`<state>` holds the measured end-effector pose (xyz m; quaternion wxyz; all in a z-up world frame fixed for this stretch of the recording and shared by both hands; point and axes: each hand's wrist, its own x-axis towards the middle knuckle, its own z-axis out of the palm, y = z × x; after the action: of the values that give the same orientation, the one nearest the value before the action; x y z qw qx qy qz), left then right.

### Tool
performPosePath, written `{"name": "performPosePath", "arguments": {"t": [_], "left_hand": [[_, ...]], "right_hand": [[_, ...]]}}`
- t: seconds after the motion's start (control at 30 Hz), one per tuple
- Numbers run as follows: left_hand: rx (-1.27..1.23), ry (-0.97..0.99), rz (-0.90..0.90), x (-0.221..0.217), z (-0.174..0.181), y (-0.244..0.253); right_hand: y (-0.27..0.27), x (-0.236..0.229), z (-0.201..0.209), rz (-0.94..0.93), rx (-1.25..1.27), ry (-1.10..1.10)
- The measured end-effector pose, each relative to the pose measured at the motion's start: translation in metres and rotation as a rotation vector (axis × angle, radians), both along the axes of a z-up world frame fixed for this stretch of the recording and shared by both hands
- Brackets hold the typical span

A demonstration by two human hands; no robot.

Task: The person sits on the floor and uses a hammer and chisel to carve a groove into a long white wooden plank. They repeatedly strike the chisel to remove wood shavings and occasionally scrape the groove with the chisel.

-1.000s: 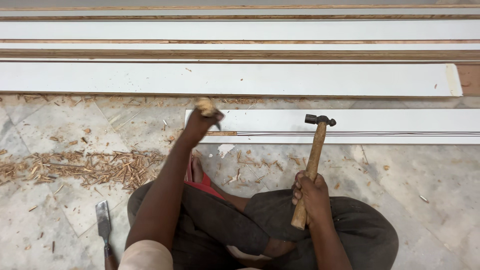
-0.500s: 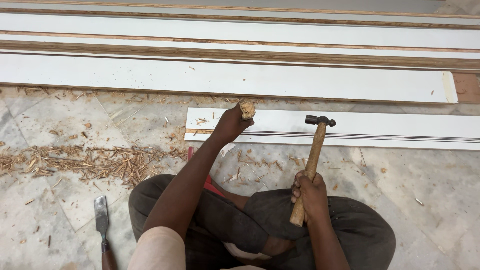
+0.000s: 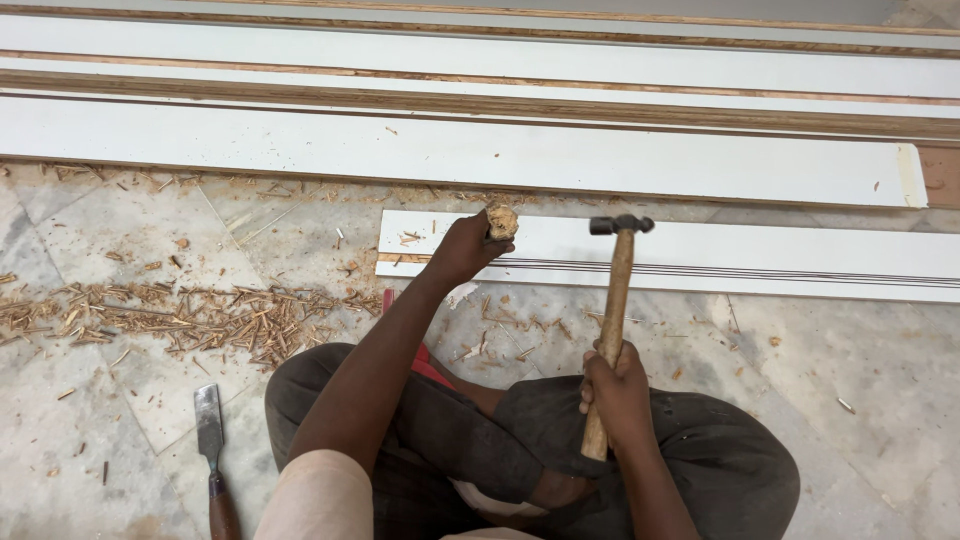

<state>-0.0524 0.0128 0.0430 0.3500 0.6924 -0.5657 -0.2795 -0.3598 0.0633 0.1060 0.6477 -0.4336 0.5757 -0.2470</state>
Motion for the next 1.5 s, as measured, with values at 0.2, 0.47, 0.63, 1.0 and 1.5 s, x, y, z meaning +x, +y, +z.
{"name": "performPosePath", "arguments": {"t": [0.2,0.47,0.63,1.0,1.5], "left_hand": [[-0.009,-0.103,-0.059,-0.003,0.001,-0.009],[0.002,-0.104,-0.078,-0.003,0.001,-0.009],[-0.006,-0.111,-0.091,-0.003,0.006,-0.011],[0.044,-0.234,-0.261,-0.013,-0.012,-0.043],[0.235,-0.447,-0.386,-0.034,-0.017,-0.07]], "right_hand": [[0.017,0.004,0.059,0.217,-0.293,0.206],[0.03,-0.017,0.075,-0.131,-0.745,-0.015],[0.022,0.02,0.041,0.351,-0.229,0.373],[0.009,-0.005,0.057,-0.096,-0.406,0.164],[0.01,-0.004,0.01,-0.048,0.026,-0.085]]}}
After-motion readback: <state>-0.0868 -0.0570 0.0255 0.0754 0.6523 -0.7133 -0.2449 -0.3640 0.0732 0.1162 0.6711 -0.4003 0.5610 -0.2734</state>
